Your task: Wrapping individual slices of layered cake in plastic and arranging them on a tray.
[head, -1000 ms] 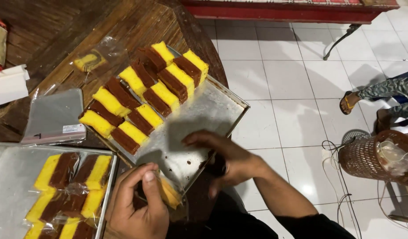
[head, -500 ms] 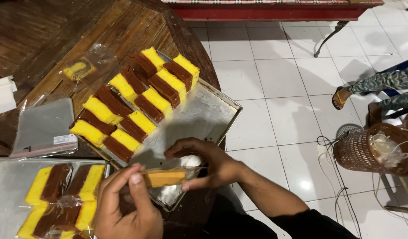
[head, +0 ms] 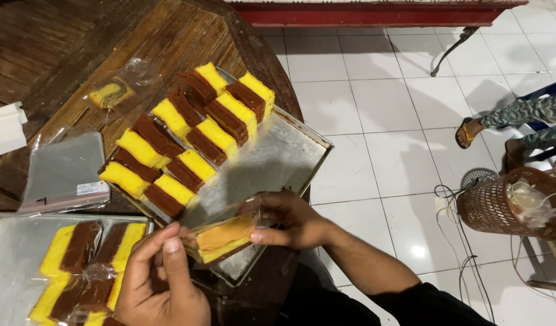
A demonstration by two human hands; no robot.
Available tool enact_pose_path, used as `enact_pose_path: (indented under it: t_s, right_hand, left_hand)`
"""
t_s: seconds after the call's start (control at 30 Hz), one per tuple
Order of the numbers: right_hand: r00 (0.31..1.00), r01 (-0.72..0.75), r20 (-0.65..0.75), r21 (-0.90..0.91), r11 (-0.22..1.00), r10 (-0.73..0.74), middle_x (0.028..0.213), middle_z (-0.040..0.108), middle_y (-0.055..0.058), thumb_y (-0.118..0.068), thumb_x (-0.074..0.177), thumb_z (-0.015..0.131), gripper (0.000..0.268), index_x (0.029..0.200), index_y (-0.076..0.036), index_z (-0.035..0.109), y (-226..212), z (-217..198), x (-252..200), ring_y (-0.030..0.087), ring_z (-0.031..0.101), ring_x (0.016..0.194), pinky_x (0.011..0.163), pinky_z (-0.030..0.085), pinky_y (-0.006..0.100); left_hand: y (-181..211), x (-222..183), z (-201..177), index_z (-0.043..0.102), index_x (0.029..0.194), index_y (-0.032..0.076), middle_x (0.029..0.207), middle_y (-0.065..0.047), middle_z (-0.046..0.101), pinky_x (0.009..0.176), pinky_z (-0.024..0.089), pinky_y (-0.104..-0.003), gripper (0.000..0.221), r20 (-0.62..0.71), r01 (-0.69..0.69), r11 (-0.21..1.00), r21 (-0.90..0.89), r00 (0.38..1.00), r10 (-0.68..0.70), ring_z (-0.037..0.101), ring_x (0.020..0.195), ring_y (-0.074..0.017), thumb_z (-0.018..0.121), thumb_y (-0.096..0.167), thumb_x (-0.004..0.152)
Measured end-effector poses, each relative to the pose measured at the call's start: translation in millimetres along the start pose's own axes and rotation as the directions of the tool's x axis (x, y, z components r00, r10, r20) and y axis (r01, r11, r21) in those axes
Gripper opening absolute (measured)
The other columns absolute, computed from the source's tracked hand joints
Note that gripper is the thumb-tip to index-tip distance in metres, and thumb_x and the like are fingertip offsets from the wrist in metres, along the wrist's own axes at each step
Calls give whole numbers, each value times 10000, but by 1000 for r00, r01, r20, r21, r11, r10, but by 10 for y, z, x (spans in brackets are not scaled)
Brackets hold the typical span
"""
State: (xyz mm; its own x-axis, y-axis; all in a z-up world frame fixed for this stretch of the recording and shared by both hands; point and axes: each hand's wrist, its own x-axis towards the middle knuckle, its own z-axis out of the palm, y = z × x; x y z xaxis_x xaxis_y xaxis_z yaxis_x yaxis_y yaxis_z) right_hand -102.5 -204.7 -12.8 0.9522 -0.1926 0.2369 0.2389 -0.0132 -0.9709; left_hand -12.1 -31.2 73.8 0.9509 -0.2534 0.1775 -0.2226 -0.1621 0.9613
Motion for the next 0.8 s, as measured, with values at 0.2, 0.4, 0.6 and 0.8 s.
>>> enact_pose_path:
  t_s: [0.2, 0.4, 0.6, 0.8]
  right_hand:
    - [998, -34, -60, -67, 997, 30, 1133, 698, 84, -230, 944, 745, 353, 1246, -72, 658, 22, -76, 12, 209, 685, 984, 798, 600, 305]
    - [993, -57, -99, 129, 990, 70, 1084, 666, 49, -82, 952, 729, 307, 1232, -12, 623, 94, -97, 44, 133, 645, 947, 801, 563, 258]
    - [1000, 9, -31, 173, 985, -3, 1071, 660, 101, -58, 984, 690, 290, 1249, 14, 598, 50, -83, 158, 165, 652, 839, 690, 581, 276]
    - [997, 73, 23, 145, 987, -77, 1081, 639, 97, -122, 1017, 661, 267, 1243, 5, 598, -92, -69, 297, 177, 597, 910, 759, 533, 281]
  left_hand:
    - [-203, 43, -19, 637, 1259, -80, 1066, -183, 721, 846, 583, -258, 359, 45, 5, 987, -158, 999, 2, 706, 960, -207, 613, 152, 987]
    - [-511, 120, -50, 557, 1338, -23, 1264, -153, 647, 896, 527, -260, 541, 315, 50, 970, -236, 949, 27, 619, 1082, -196, 726, 107, 841]
    - [-497, 157, -100, 717, 1171, 74, 876, -26, 664, 710, 500, -242, 309, 333, -13, 999, -43, 943, 27, 634, 790, -126, 739, 198, 890]
    - [-509, 165, -106, 728, 1120, 99, 825, 7, 615, 698, 473, -248, 235, 313, -16, 999, -48, 949, 30, 578, 766, -115, 726, 186, 902]
